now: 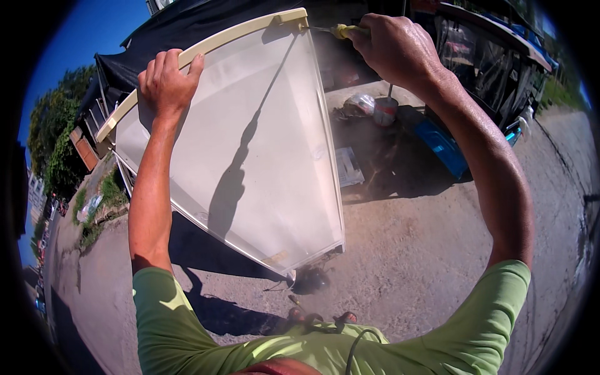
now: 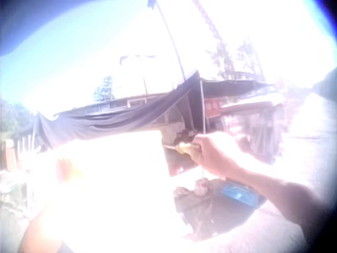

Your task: The person disassembles a refrigerator unit by removing external panels and a door using a screwdriver, and then works on the internal components near the compressor.

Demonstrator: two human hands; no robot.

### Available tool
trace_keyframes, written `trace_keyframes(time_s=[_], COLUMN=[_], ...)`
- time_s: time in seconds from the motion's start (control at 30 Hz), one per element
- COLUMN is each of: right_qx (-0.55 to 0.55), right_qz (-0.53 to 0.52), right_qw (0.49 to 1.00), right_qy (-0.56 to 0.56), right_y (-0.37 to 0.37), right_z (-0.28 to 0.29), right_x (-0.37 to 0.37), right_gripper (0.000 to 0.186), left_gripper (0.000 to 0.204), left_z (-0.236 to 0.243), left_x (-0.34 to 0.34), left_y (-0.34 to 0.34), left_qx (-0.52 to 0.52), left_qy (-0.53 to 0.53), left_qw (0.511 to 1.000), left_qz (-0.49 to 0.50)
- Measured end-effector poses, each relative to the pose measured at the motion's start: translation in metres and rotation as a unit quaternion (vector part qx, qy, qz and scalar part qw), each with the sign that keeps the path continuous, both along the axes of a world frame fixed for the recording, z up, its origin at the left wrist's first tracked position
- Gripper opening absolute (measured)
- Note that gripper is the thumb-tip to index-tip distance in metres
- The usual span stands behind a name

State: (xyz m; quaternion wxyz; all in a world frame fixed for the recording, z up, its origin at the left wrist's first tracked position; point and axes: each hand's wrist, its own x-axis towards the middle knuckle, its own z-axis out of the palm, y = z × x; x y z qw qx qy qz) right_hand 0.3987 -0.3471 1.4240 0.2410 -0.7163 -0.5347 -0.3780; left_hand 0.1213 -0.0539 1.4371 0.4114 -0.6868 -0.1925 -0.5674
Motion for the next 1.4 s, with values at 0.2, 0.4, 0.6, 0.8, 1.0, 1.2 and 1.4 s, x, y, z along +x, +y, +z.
trace_keyframes(time_s=[0.2,0.4,0.6,0.8,1.0,1.2,1.4], right_qx=[0.036,0.103,0.005,0.002,0.125,0.059,0.072], right_qz=[-0.001,0.069,0.034,0.034,0.131,0.106,0.133], right_qw=[0.938,0.992,0.997,0.963,0.976,0.974,0.972], right_qy=[-0.345,0.010,0.070,-0.269,0.119,-0.191,-0.178], right_y=[0.008,0.013,0.002,0.002,0.011,0.005,0.007], right_z=[0.003,0.008,0.022,0.005,0.005,0.005,-0.005], right_x=[0.010,-0.014,-0.022,-0.004,-0.012,0.002,-0.002], right_gripper=[0.032,0.039,0.027,0.031,0.030,0.018,0.035], left_gripper=[0.037,0.038,0.038,0.039,0.035,0.036,0.038], left_z=[-0.004,0.001,-0.002,-0.001,0.001,0.001,-0.002], left_x=[-0.002,-0.002,-0.004,-0.002,-0.002,0.000,-0.003], left_y=[0.004,-0.002,-0.001,-0.002,-0.002,-0.003,-0.001], left_qx=[-0.010,-0.009,-0.038,-0.047,0.001,-0.004,-0.039], left_qy=[0.005,0.000,0.010,0.011,-0.008,-0.005,0.007], left_qw=[1.000,1.000,0.998,0.998,1.000,1.000,0.999], left_qz=[-0.003,0.024,0.038,0.038,0.010,0.012,0.031])
